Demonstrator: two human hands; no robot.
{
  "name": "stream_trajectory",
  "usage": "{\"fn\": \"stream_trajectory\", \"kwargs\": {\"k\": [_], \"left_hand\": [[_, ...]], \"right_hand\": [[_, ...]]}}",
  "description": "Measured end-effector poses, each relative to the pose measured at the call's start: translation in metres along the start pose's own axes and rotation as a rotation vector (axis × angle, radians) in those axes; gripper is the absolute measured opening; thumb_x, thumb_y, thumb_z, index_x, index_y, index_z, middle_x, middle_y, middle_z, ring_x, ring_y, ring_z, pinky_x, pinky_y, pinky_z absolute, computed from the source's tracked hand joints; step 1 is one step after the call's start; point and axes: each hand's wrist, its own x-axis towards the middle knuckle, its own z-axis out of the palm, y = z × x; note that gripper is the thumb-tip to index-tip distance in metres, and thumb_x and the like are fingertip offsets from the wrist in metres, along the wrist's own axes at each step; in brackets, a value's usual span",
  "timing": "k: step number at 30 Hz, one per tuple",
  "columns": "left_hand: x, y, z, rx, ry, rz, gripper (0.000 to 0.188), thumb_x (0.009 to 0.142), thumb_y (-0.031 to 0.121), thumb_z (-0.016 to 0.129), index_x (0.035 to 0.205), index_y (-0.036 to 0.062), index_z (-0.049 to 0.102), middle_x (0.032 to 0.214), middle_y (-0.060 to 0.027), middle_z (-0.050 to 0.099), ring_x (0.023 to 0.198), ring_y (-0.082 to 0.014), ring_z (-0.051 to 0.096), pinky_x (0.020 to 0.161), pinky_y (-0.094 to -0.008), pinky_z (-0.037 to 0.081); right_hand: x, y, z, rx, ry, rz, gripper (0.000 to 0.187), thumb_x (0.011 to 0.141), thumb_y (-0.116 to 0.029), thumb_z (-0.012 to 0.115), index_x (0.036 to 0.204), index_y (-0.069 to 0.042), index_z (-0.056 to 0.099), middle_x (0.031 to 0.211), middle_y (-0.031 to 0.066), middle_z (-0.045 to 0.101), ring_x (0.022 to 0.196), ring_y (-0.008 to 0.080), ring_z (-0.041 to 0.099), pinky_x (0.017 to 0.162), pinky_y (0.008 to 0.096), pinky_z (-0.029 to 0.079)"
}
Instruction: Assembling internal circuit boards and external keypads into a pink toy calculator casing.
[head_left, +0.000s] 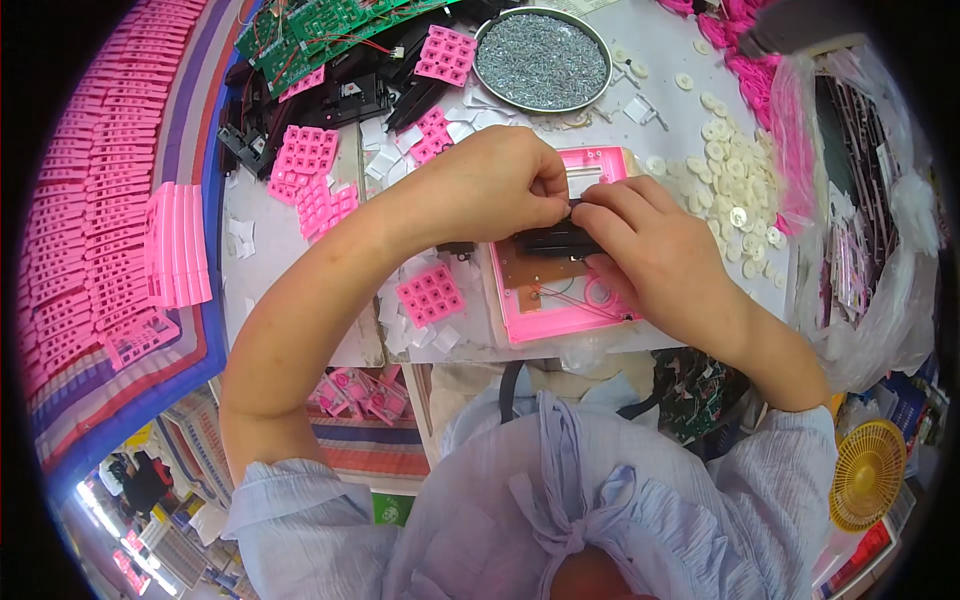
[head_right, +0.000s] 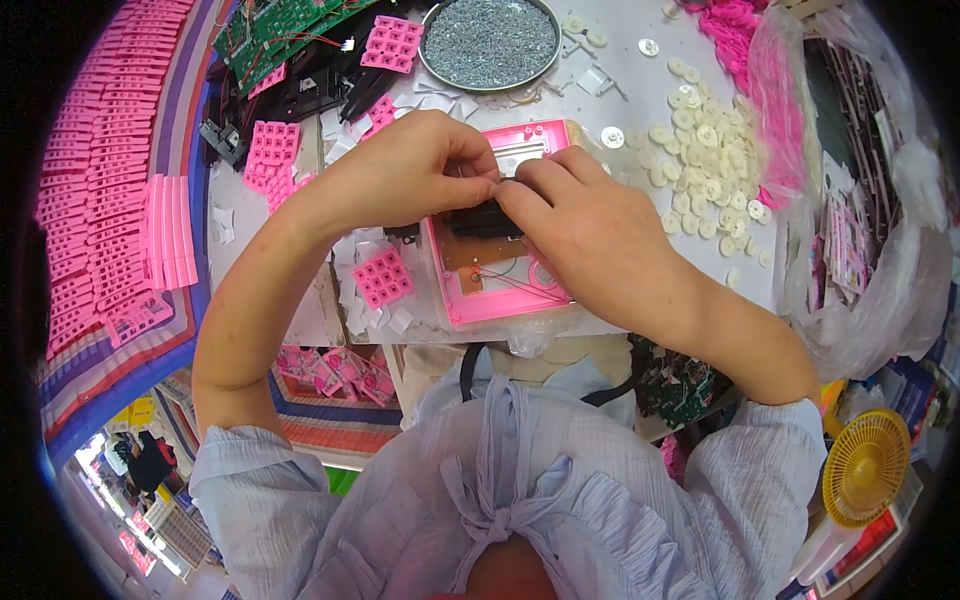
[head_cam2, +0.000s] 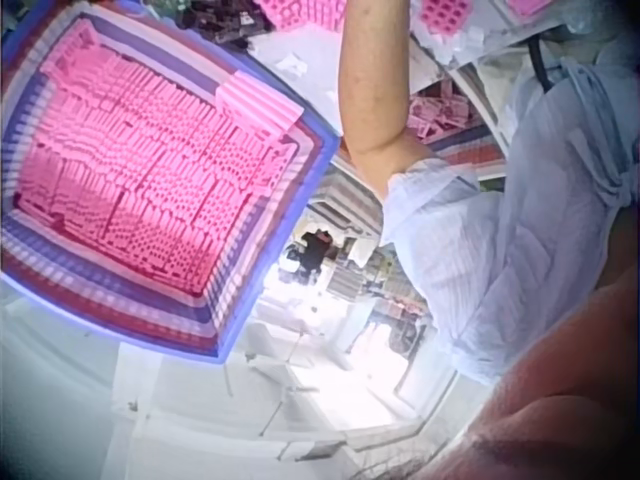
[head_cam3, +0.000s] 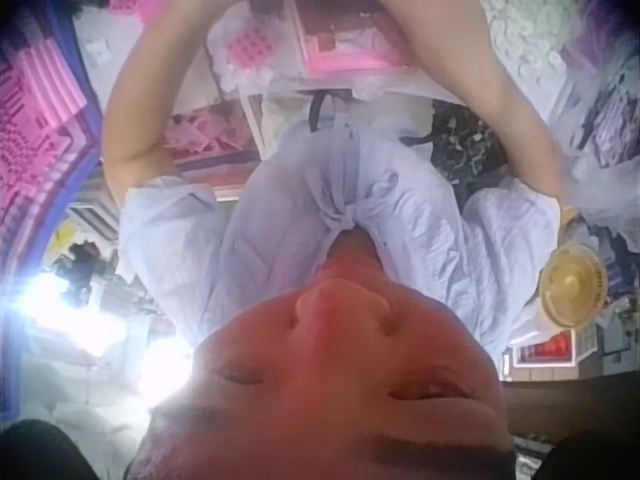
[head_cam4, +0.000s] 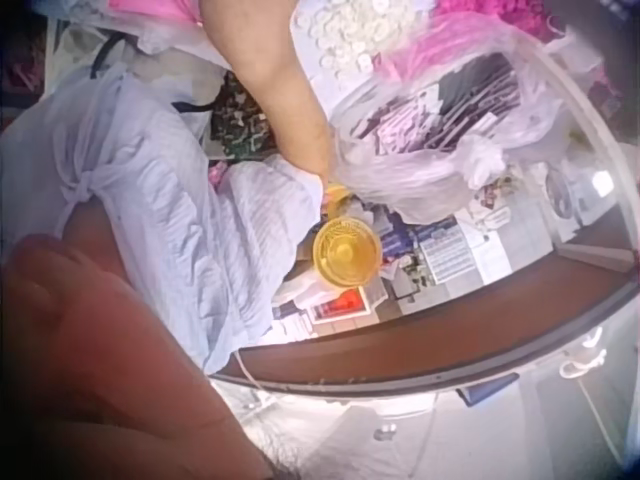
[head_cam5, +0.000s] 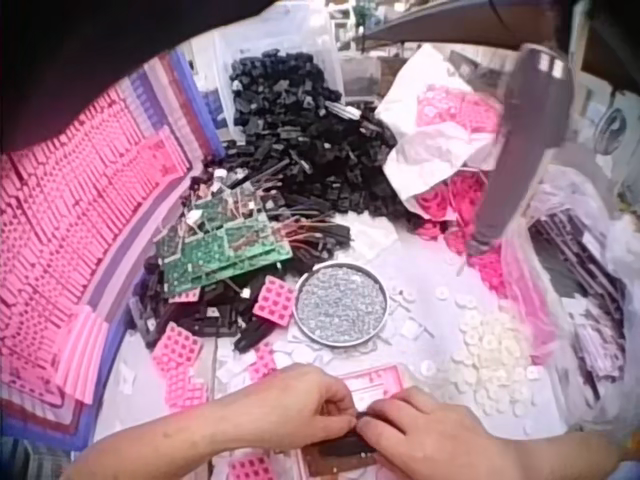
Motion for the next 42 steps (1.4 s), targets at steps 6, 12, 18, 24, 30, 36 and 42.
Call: {"fn": "stream_trajectory", "kwargs": {"k": [6,12,18,24,30,36,42], "left_hand": [[0.003,-0.001,0.001,0.018,0.002,0.003,0.019,0.084,0.016,0.070,0.090,-0.0014,0.072,0.074,-0.0097,0.069,0.066,-0.0152,0.064,0.064,-0.0317,0.051],[0.004,0.003,0.007,0.119,0.090,0.088,0.019,0.079,0.016,0.070,0.087,-0.0010,0.072,0.072,-0.0139,0.069,0.063,-0.0233,0.065,0.062,-0.0347,0.051],[0.003,0.002,0.008,0.194,0.093,0.144,0.018,0.081,0.016,0.070,0.088,0.0002,0.072,0.071,-0.0150,0.067,0.062,-0.0259,0.064,0.061,-0.0364,0.050],[0.028,0.004,-0.025,0.320,0.308,0.211,0.017,0.086,0.019,0.069,0.089,0.0028,0.073,0.078,-0.0141,0.069,0.069,-0.0277,0.066,0.066,-0.0393,0.051],[0.091,-0.057,-0.028,0.846,0.607,0.263,0.018,0.088,0.025,0.068,0.089,0.0068,0.072,0.087,-0.0117,0.069,0.083,-0.0323,0.068,0.074,-0.0451,0.054],[0.097,-0.044,-0.024,0.847,0.662,0.134,0.024,0.092,0.030,0.063,0.089,0.0081,0.072,0.094,-0.0115,0.071,0.085,-0.0338,0.069,0.075,-0.0493,0.053],[0.033,-0.009,-0.010,0.570,0.705,0.409,0.025,0.090,0.024,0.068,0.078,0.0031,0.060,0.076,-0.0143,0.061,0.072,-0.0358,0.061,0.065,-0.0464,0.046]], "right_hand": [[0.000,-0.007,0.001,-0.167,0.026,-0.054,0.037,0.076,-0.011,0.065,0.111,-0.003,0.061,0.111,0.0087,0.063,0.102,0.0269,0.061,0.071,0.0338,0.057],[-0.002,-0.019,0.002,-0.280,0.034,-0.018,0.036,0.075,-0.012,0.064,0.108,0.000,0.062,0.109,0.0101,0.065,0.098,0.0263,0.062,0.073,0.0325,0.057],[-0.002,-0.004,-0.018,0.002,0.059,-0.003,0.038,0.076,-0.004,0.070,0.113,0.001,0.062,0.106,0.0113,0.067,0.094,0.0274,0.065,0.075,0.0322,0.057],[-0.022,0.095,-0.099,0.538,1.087,-0.140,0.036,0.093,-0.002,0.056,0.127,0.011,0.056,0.111,0.0229,0.069,0.097,0.0296,0.068,0.087,0.0406,0.053],[0.099,0.085,-0.104,1.121,0.529,-0.302,0.067,0.095,-0.022,0.069,0.150,-0.005,0.036,0.130,0.0168,0.059,0.112,0.0242,0.063,0.094,0.0358,0.051],[0.110,0.052,-0.091,1.091,0.499,-0.057,0.046,0.095,-0.022,0.066,0.131,0.002,0.054,0.097,0.0072,0.067,0.093,0.0130,0.064,0.082,0.0272,0.049],[0.070,0.049,-0.056,1.600,0.401,-0.173,0.040,0.097,-0.024,0.052,0.131,-0.003,0.055,0.084,0.0024,0.058,0.076,0.0152,0.055,0.073,0.0327,0.045]]}}
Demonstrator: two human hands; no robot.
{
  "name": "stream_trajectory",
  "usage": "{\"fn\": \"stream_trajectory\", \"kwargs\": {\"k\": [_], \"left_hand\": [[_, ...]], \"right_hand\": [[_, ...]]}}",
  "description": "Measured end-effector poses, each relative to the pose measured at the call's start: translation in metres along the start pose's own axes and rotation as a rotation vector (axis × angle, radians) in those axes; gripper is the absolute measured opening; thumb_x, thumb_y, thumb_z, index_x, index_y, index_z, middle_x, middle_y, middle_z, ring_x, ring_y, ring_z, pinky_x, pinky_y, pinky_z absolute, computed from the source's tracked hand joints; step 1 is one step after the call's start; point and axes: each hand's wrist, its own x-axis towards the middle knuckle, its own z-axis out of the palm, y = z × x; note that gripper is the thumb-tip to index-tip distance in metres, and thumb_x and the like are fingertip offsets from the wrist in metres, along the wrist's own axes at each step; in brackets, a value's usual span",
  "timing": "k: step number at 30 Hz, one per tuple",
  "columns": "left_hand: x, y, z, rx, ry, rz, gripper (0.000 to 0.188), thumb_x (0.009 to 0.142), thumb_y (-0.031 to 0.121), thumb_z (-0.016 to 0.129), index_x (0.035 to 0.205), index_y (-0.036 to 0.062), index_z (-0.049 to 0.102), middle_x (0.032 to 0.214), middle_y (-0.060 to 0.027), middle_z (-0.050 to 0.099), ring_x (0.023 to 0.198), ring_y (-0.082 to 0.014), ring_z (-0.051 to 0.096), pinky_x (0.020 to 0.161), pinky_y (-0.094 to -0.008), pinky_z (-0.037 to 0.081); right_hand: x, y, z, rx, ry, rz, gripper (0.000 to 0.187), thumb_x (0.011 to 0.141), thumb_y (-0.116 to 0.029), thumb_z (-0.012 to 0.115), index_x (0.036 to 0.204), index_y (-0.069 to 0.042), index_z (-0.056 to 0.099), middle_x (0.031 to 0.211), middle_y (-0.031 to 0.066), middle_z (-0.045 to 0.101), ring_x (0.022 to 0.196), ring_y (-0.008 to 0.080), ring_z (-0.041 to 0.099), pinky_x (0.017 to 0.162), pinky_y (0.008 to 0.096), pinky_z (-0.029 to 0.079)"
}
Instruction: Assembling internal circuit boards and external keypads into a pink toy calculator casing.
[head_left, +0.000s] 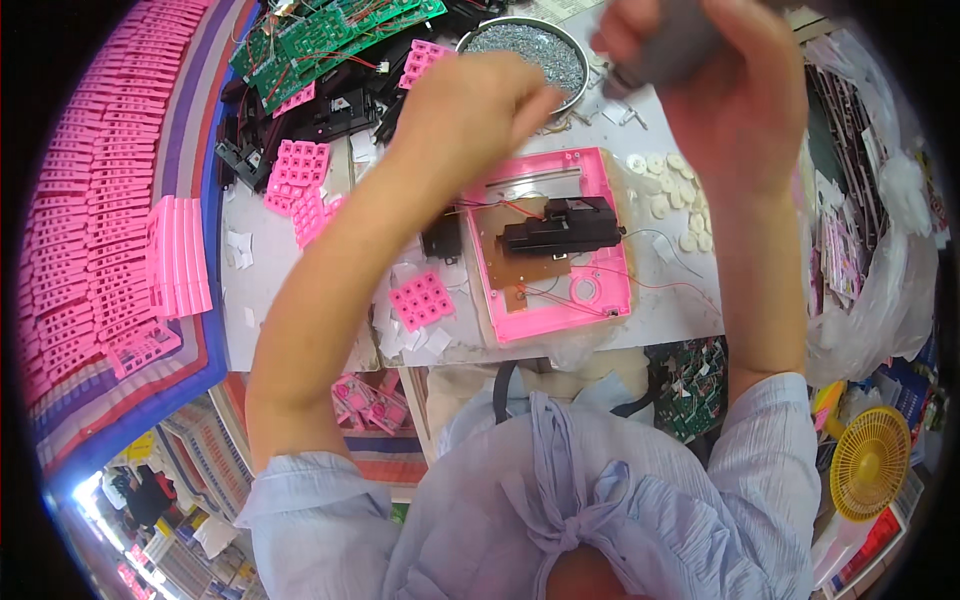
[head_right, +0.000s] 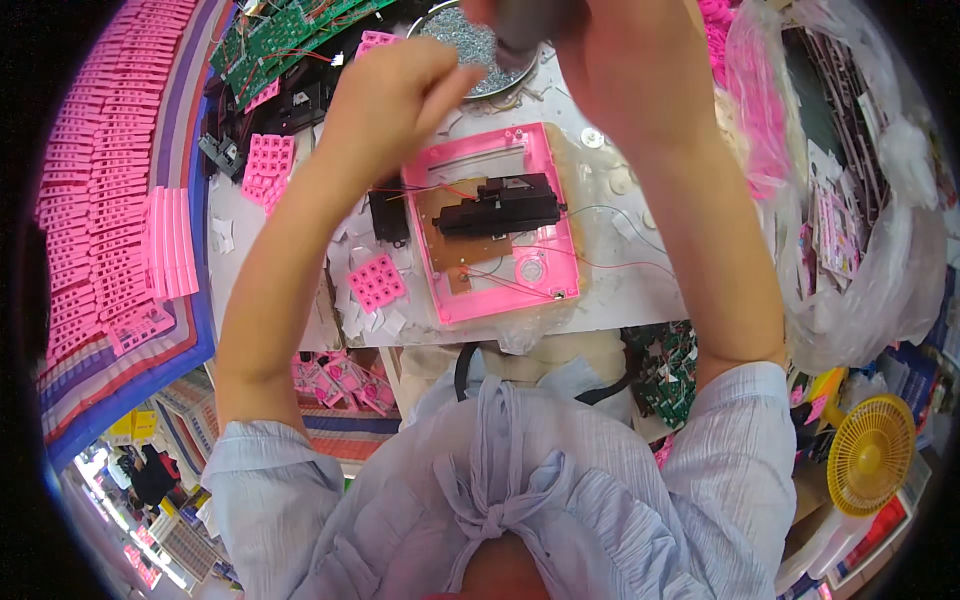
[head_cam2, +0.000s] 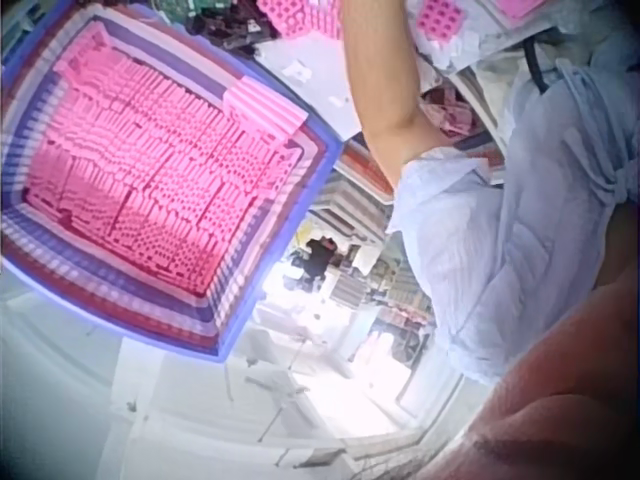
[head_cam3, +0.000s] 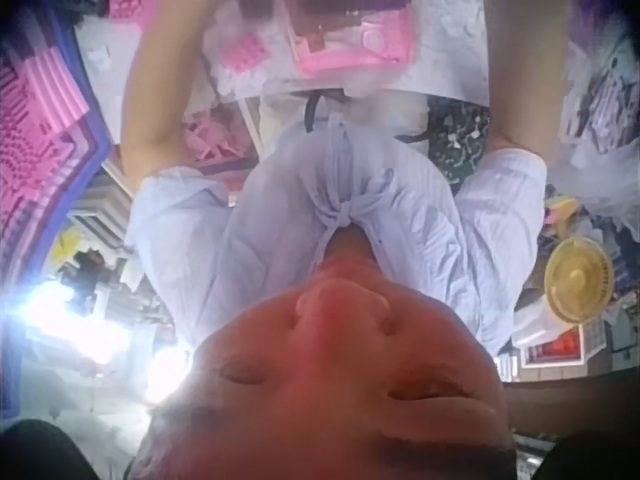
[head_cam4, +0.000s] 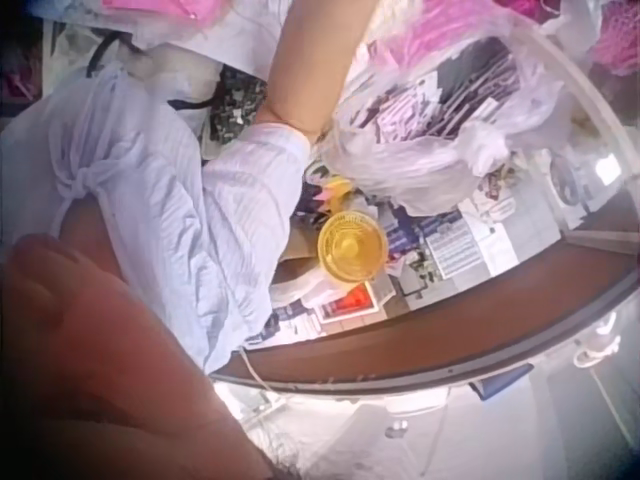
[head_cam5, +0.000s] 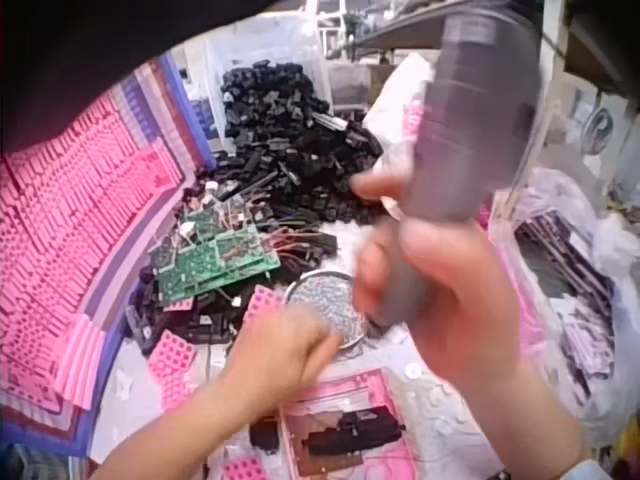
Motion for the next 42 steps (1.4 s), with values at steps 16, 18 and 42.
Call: {"fn": "stream_trajectory", "kwargs": {"k": [16,18,42], "left_hand": [[-0.080,0.076,-0.004,-0.379,0.141,-0.095,0.016,0.078,0.013,0.078,0.085,0.0083,0.064,0.081,-0.0062,0.065,0.075,-0.0266,0.063,0.071,-0.0394,0.045],[-0.081,0.074,-0.004,-0.346,0.111,-0.086,0.021,0.075,0.016,0.080,0.087,0.0092,0.063,0.082,-0.0054,0.064,0.075,-0.0261,0.062,0.072,-0.0393,0.043],[-0.109,0.065,0.012,-0.024,0.153,-0.127,0.053,0.065,0.034,0.085,0.109,0.0137,0.062,0.095,0.0017,0.066,0.087,-0.0184,0.058,0.085,-0.0416,0.030]], "right_hand": [[-0.058,0.002,0.060,-0.190,0.011,-0.069,0.038,0.096,-0.034,0.068,0.119,-0.012,0.048,0.065,-0.0029,0.049,0.055,0.0104,0.047,0.054,0.0289,0.041],[-0.058,0.003,0.061,-0.203,0.010,-0.085,0.038,0.096,-0.033,0.068,0.119,-0.012,0.048,0.066,-0.0028,0.049,0.055,0.0103,0.047,0.053,0.0290,0.041],[-0.059,0.051,0.044,-0.415,-0.042,-0.135,0.030,0.094,-0.023,0.067,0.108,-0.006,0.046,0.067,0.0029,0.050,0.054,0.0109,0.044,0.050,0.0281,0.040]]}}
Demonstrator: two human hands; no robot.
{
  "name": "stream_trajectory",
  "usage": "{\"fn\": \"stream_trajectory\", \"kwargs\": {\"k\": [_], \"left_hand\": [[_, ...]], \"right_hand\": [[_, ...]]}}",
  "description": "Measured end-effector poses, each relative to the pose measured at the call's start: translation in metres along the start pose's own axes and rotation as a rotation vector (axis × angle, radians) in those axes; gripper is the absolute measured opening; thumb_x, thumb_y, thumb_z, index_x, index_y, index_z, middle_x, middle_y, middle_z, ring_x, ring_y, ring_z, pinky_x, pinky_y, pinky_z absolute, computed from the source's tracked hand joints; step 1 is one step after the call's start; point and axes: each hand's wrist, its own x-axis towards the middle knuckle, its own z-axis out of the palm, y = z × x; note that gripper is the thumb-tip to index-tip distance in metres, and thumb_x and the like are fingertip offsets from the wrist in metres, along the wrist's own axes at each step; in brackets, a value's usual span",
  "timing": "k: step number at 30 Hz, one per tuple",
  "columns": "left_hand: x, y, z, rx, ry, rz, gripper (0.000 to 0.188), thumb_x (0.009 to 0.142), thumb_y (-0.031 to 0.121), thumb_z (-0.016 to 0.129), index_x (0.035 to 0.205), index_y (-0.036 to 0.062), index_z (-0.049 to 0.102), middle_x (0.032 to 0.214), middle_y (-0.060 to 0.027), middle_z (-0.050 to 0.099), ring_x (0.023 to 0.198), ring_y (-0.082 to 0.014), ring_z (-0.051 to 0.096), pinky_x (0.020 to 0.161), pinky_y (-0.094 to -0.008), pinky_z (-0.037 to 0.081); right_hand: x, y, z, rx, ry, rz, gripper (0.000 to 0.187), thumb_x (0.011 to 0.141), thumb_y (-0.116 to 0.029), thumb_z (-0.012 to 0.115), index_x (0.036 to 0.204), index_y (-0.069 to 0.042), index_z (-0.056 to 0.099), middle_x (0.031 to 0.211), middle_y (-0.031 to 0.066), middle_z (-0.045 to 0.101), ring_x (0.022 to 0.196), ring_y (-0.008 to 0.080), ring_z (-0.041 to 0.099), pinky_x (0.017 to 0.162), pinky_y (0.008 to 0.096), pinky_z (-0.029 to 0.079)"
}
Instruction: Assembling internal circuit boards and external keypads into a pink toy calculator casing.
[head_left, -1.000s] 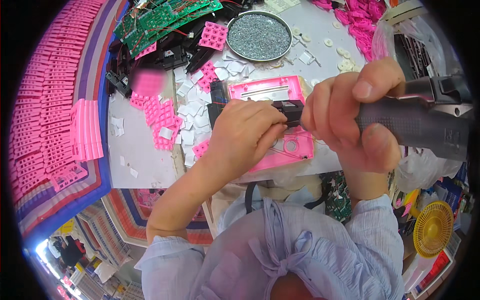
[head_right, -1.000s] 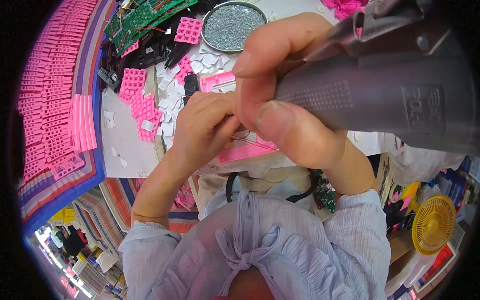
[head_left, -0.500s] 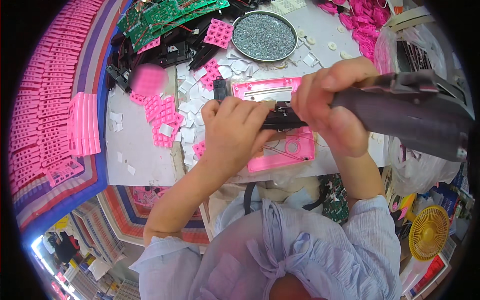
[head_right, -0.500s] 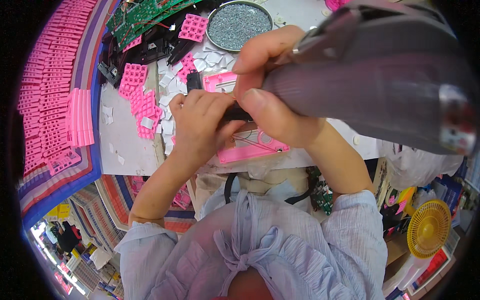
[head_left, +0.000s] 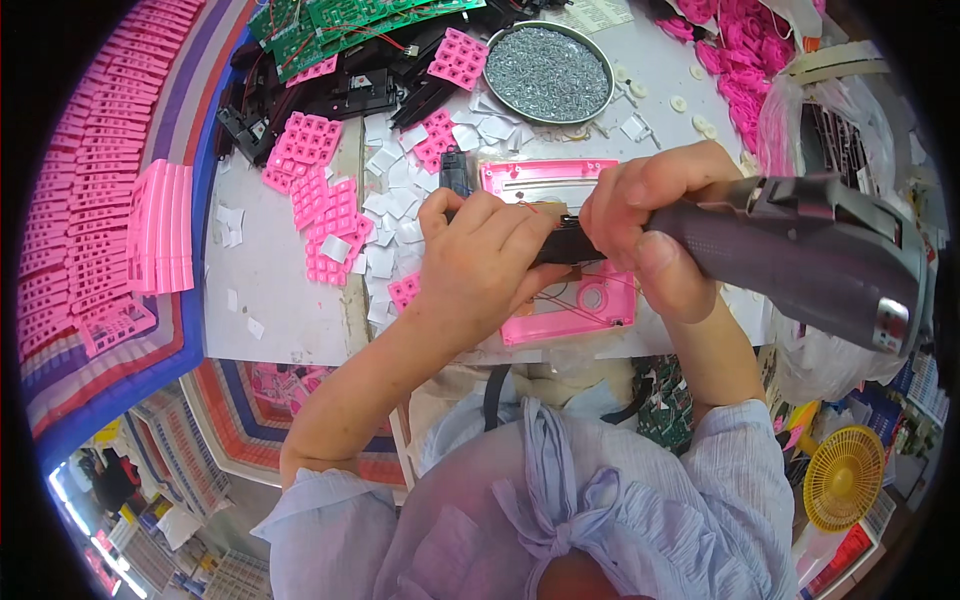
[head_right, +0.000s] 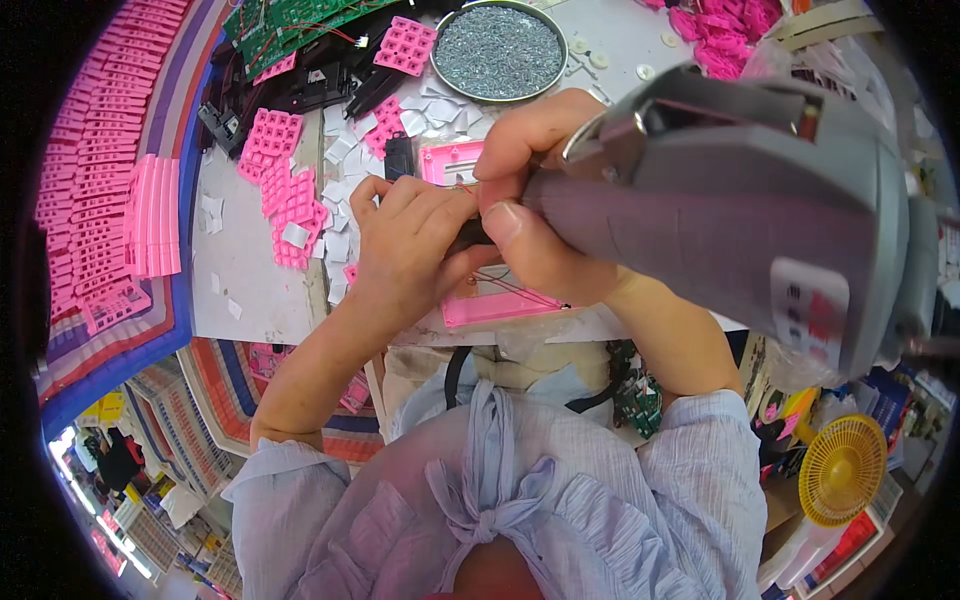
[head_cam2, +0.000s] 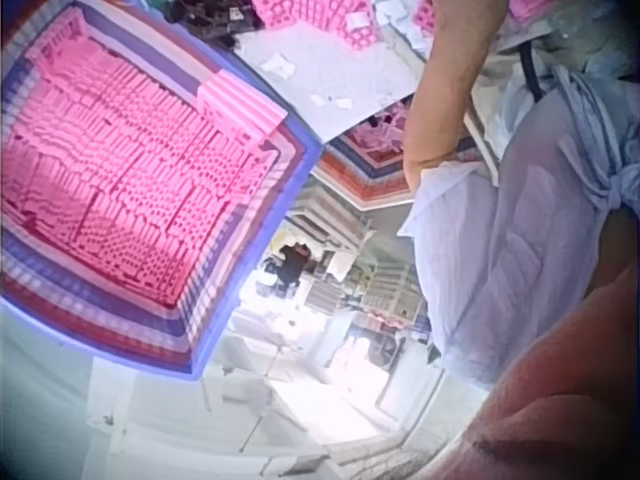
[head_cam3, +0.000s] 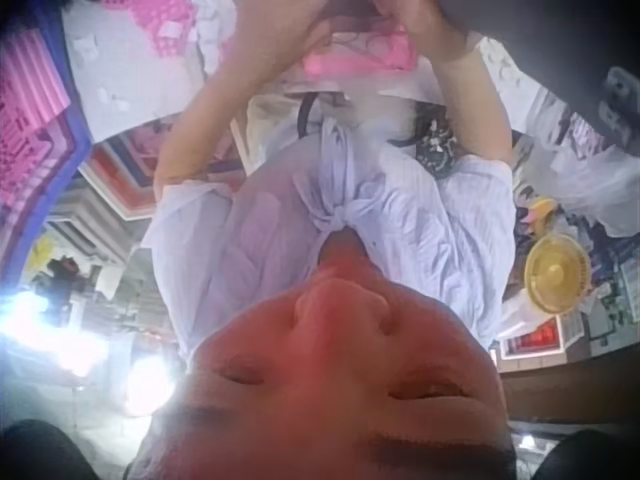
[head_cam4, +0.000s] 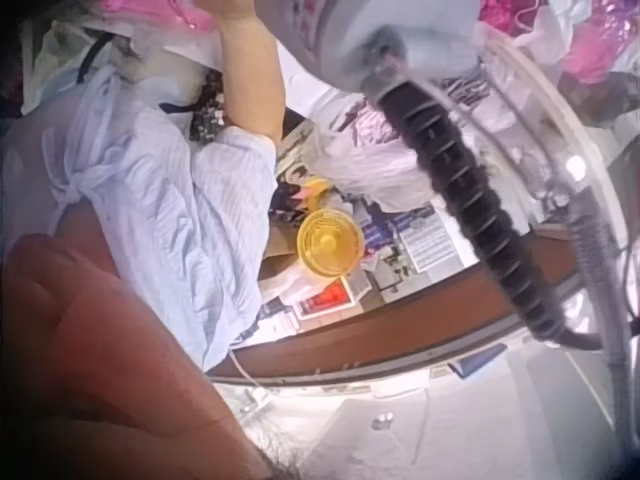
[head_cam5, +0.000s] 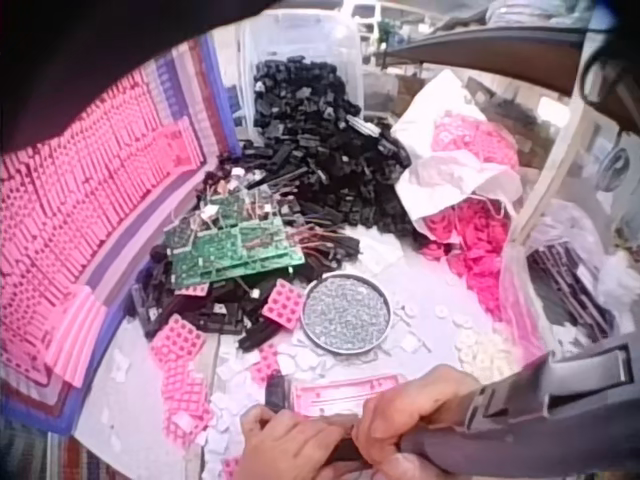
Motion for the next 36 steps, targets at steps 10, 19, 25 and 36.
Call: {"fn": "stream_trajectory", "kwargs": {"k": [10,19,25,36], "left_hand": [[-0.006,-0.008,0.008,0.005,0.026,0.053,0.054,0.067,0.035,0.082,0.111,0.0090,0.065,0.093,0.0021,0.063,0.084,-0.0172,0.057,0.088,-0.0434,0.031],[-0.002,-0.003,0.001,-0.057,0.009,0.012,0.050,0.067,0.028,0.084,0.109,0.0130,0.064,0.105,0.0014,0.065,0.102,-0.0215,0.057,0.090,-0.0433,0.030],[-0.004,-0.010,0.001,-0.226,-0.051,-0.187,0.054,0.079,0.044,0.076,0.118,0.0081,0.062,0.108,-0.0036,0.067,0.104,-0.0240,0.055,0.096,-0.0459,0.028],[-0.009,0.012,0.001,-0.006,-0.081,-0.228,0.076,0.078,0.029,0.076,0.142,-0.0002,0.046,0.117,-0.0085,0.061,0.112,-0.0280,0.049,0.098,-0.0469,0.028]], "right_hand": [[0.004,-0.010,0.000,-0.166,-0.201,0.077,0.025,0.092,-0.014,0.068,0.099,-0.004,0.046,0.069,0.0055,0.053,0.056,0.0131,0.046,0.052,0.0299,0.042],[-0.008,-0.012,-0.038,-0.255,-0.154,0.385,0.095,0.068,-0.019,0.088,0.150,-0.004,0.042,0.138,0.0145,0.056,0.123,0.0287,0.055,0.102,0.0407,0.042],[-0.030,-0.001,-0.062,-0.777,-0.432,0.173,0.051,0.080,-0.016,0.079,0.127,-0.007,0.064,0.113,0.0127,0.067,0.099,0.0298,0.063,0.085,0.0377,0.050],[0.030,0.020,-0.047,-1.162,-0.416,0.610,0.036,0.094,-0.039,0.058,0.093,-0.004,0.066,0.078,0.0186,0.069,0.076,0.0397,0.067,0.072,0.0484,0.052]]}}
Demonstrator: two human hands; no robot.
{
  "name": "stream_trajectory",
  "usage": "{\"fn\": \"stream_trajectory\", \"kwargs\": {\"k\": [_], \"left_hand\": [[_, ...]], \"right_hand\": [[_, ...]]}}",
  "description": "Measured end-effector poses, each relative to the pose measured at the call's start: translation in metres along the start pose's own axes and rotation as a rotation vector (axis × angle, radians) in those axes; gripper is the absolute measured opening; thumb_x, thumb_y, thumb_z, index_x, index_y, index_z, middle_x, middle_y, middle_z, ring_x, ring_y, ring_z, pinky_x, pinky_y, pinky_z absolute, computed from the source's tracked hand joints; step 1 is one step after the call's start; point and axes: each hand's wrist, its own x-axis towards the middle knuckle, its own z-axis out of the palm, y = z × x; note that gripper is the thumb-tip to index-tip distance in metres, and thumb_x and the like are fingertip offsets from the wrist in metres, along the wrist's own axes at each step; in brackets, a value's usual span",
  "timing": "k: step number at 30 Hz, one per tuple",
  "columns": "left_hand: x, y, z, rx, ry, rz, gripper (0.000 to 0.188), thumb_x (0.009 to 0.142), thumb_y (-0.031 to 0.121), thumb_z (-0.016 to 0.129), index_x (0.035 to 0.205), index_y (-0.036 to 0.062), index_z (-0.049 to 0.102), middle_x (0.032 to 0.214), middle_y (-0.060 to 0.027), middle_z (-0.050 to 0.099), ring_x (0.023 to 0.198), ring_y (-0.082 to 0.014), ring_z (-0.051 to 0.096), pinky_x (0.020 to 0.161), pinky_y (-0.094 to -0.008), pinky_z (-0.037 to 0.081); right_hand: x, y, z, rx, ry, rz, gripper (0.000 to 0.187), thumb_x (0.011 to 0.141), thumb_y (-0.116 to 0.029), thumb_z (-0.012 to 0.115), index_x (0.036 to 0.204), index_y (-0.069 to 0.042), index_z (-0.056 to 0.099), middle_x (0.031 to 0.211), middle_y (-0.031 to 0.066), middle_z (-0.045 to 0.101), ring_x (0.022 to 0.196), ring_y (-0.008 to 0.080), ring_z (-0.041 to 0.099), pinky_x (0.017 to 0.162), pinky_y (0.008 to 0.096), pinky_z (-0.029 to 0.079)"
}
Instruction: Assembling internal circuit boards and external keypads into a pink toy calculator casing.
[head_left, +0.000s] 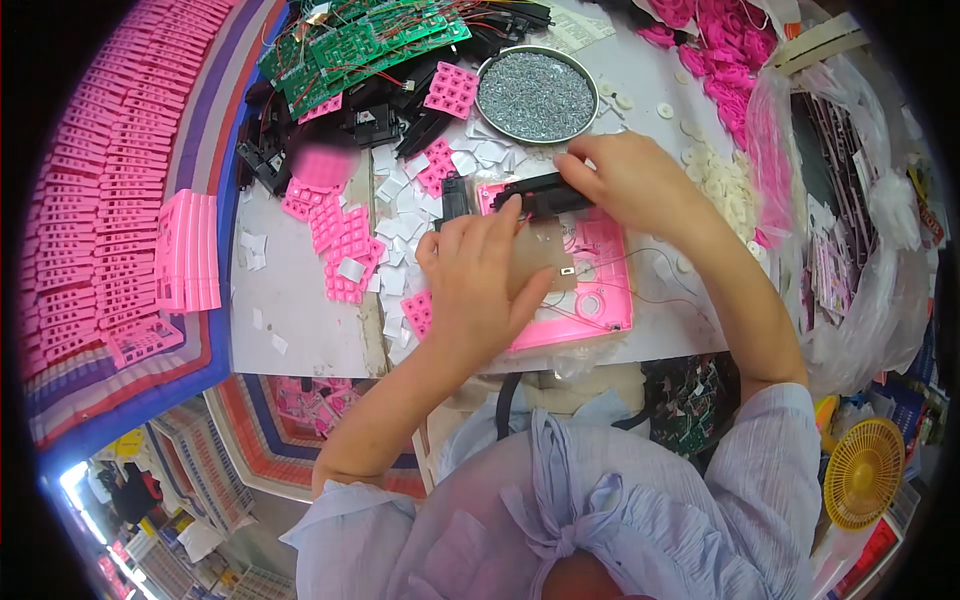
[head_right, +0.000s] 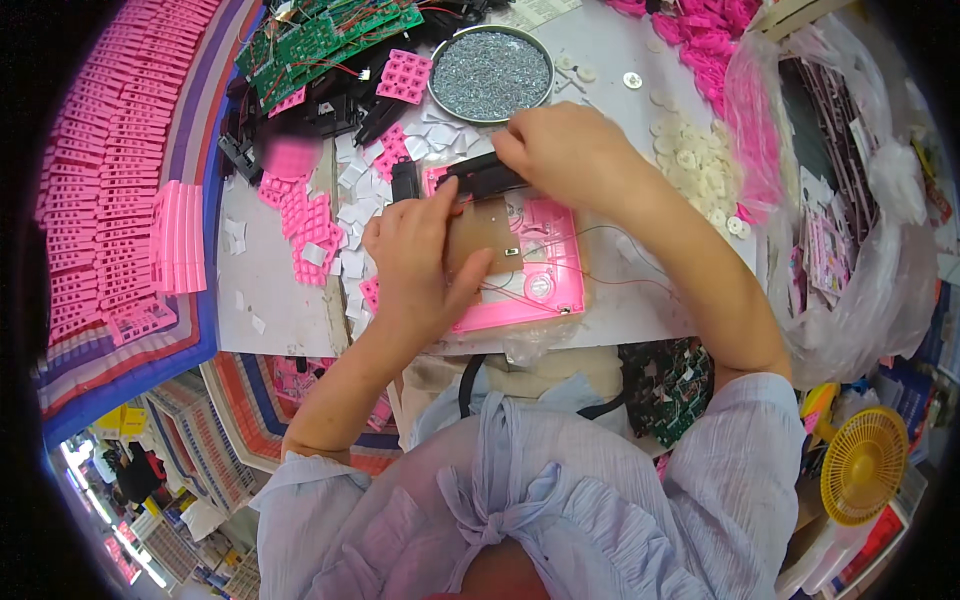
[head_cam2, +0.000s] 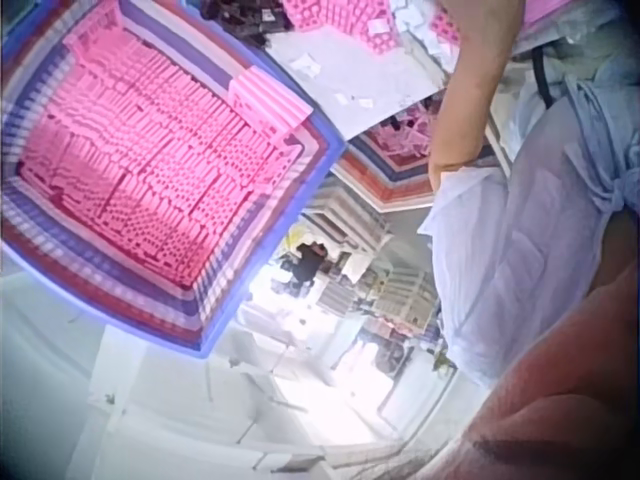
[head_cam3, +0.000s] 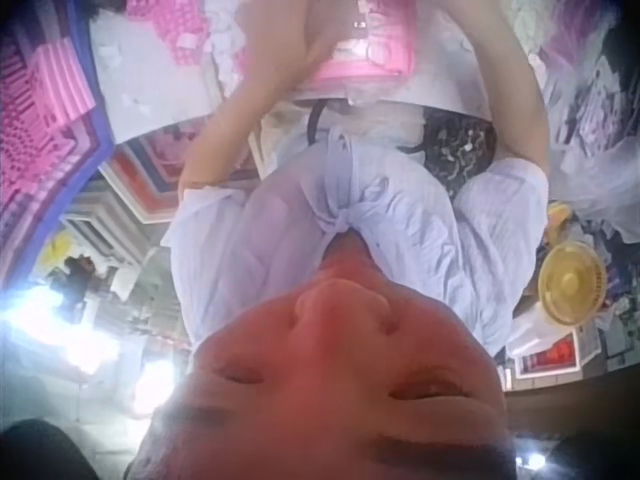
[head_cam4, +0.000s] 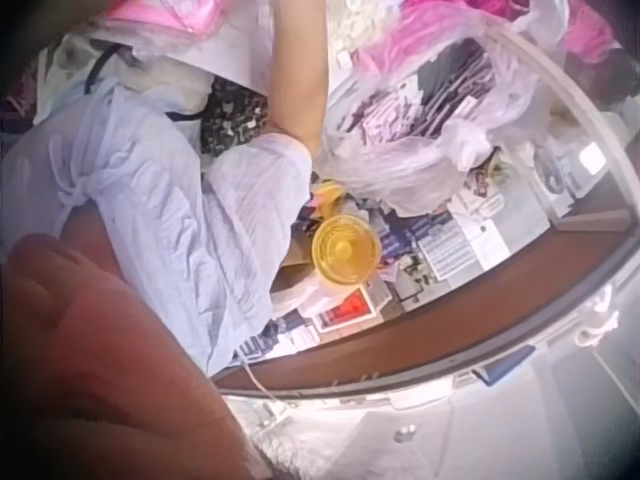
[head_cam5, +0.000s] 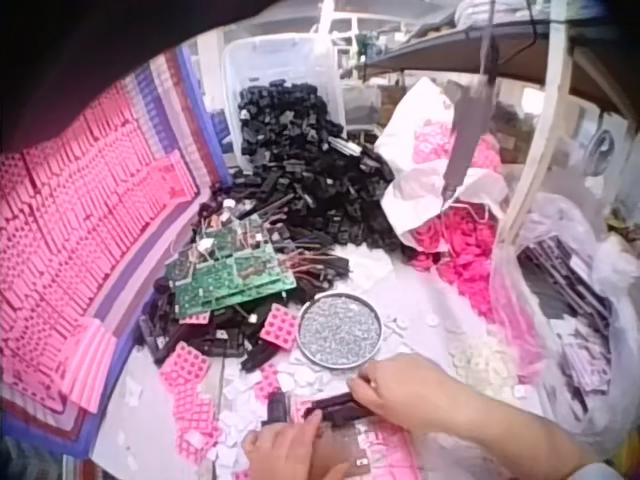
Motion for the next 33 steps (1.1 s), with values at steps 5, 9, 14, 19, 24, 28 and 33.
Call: {"fn": "stream_trajectory", "kwargs": {"k": [5,9,14,19,24,28,33], "left_hand": [[-0.003,0.000,0.004,0.135,-0.014,0.003,0.071,0.079,0.038,0.075,0.137,0.0022,0.057,0.119,-0.0106,0.057,0.111,-0.0295,0.049,0.095,-0.0489,0.029],[0.004,0.007,0.003,0.142,-0.042,0.005,0.072,0.076,0.034,0.078,0.136,0.0019,0.057,0.120,-0.0104,0.056,0.111,-0.0292,0.049,0.094,-0.0484,0.029],[0.013,0.011,-0.006,0.189,-0.035,0.015,0.063,0.073,0.028,0.081,0.129,0.0037,0.063,0.121,-0.0095,0.058,0.108,-0.0287,0.055,0.094,-0.0469,0.032],[0.077,-0.035,-0.018,-0.021,-0.092,0.064,0.020,0.078,0.020,0.076,0.092,0.0076,0.072,0.093,-0.0090,0.069,0.092,-0.0251,0.064,0.081,-0.0434,0.044],[0.156,-0.068,0.019,0.426,-0.161,0.134,0.015,0.082,0.026,0.071,0.088,0.0136,0.075,0.088,-0.0051,0.070,0.094,-0.0269,0.064,0.085,-0.0497,0.041],[0.164,-0.065,0.037,0.472,-0.171,0.186,0.016,0.083,0.026,0.068,0.089,0.0150,0.077,0.091,-0.0052,0.072,0.099,-0.0279,0.065,0.090,-0.0527,0.038],[0.168,-0.065,0.038,0.468,-0.246,0.216,0.018,0.089,0.027,0.062,0.088,0.0161,0.077,0.089,-0.0065,0.072,0.098,-0.0268,0.066,0.088,-0.0496,0.038]], "right_hand": [[-0.023,-0.005,-0.007,0.007,0.159,-0.266,0.029,0.081,-0.024,0.073,0.099,-0.004,0.061,0.095,0.0142,0.067,0.091,0.0348,0.064,0.079,0.0452,0.052],[-0.031,0.017,0.027,-0.017,0.375,-0.525,0.035,0.072,-0.012,0.078,0.101,-0.002,0.062,0.110,0.0103,0.063,0.101,0.0316,0.058,0.084,0.0404,0.051],[-0.041,0.004,0.012,-0.054,0.398,-0.453,0.037,0.073,-0.007,0.078,0.108,-0.004,0.066,0.109,0.0082,0.065,0.097,0.0303,0.061,0.079,0.0376,0.051],[-0.062,0.009,-0.061,0.143,1.132,-0.629,0.038,0.078,0.001,0.077,0.111,0.003,0.058,0.104,0.0129,0.064,0.091,0.0259,0.063,0.079,0.0339,0.053],[-0.027,-0.013,-0.063,0.945,0.880,-0.420,0.028,0.089,-0.002,0.068,0.113,0.004,0.056,0.081,0.0106,0.061,0.067,0.0170,0.061,0.060,0.0289,0.051],[-0.021,-0.024,-0.064,1.156,0.411,-0.383,0.033,0.092,-0.013,0.065,0.121,0.003,0.058,0.074,0.0051,0.059,0.062,0.0118,0.057,0.053,0.0271,0.042],[-0.013,-0.027,-0.060,1.090,0.501,-0.309,0.042,0.092,-0.012,0.067,0.130,0.003,0.056,0.074,0.0046,0.059,0.065,0.0114,0.056,0.054,0.0265,0.041]]}}
